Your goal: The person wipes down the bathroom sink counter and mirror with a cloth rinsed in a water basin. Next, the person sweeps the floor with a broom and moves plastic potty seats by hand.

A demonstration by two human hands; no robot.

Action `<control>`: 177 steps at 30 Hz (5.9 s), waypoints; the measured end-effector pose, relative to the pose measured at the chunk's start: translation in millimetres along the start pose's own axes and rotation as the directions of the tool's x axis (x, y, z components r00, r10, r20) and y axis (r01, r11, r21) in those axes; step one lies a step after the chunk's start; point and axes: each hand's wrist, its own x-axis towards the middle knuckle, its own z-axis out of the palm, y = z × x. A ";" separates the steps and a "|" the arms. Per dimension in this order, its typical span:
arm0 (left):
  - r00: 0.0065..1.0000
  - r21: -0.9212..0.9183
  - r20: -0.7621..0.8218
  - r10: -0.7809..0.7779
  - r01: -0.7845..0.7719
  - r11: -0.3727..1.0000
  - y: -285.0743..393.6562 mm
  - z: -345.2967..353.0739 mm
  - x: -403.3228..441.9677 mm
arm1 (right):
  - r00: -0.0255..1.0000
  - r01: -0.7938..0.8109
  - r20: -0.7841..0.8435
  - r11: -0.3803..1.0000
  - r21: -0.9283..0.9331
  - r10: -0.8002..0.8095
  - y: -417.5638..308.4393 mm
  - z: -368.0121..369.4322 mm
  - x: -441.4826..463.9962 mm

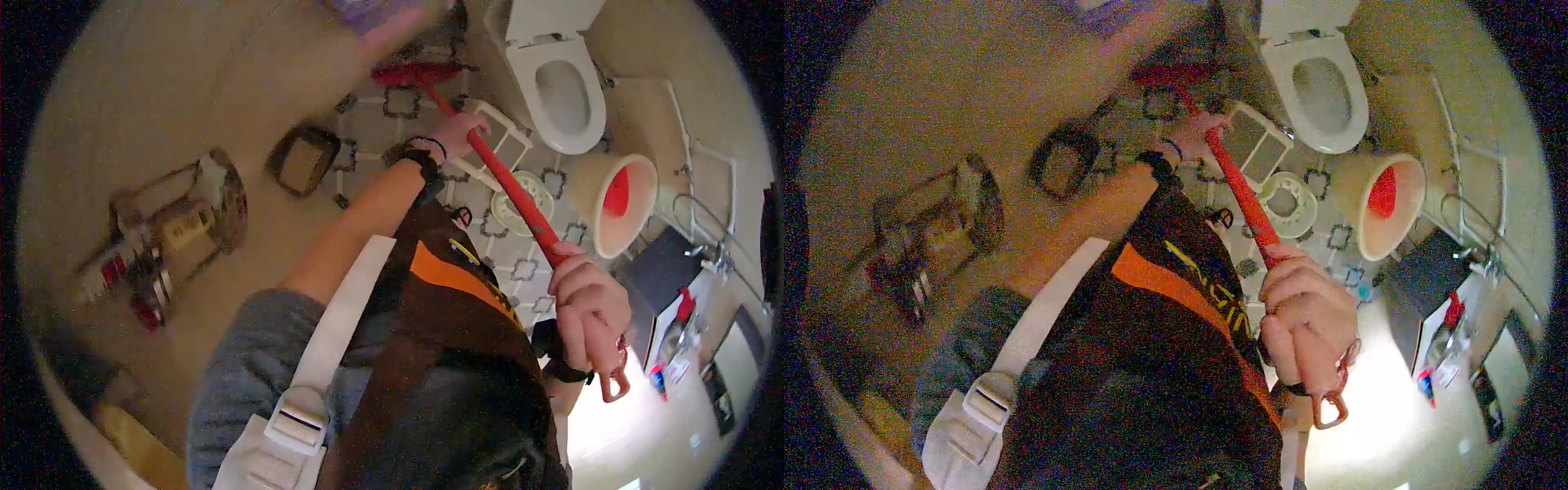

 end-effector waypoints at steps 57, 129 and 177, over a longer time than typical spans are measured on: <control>0.984 0.097 -0.136 -0.116 0.130 0.987 52.8 171.5 -386.1 | 0.775 -0.083 0.613 0.936 0.342 -0.155 -40.4 100.7 -223.8; 0.938 0.307 -0.121 -0.324 0.345 0.887 228.4 195.3 -225.9 | 0.877 -0.110 0.458 0.866 0.488 -0.147 -109.5 -145.0 -290.4; 0.686 0.613 0.655 -0.317 -0.236 0.754 29.3 124.0 -49.1 | 0.585 -0.647 -0.379 0.131 -0.751 0.718 12.7 -39.0 -293.7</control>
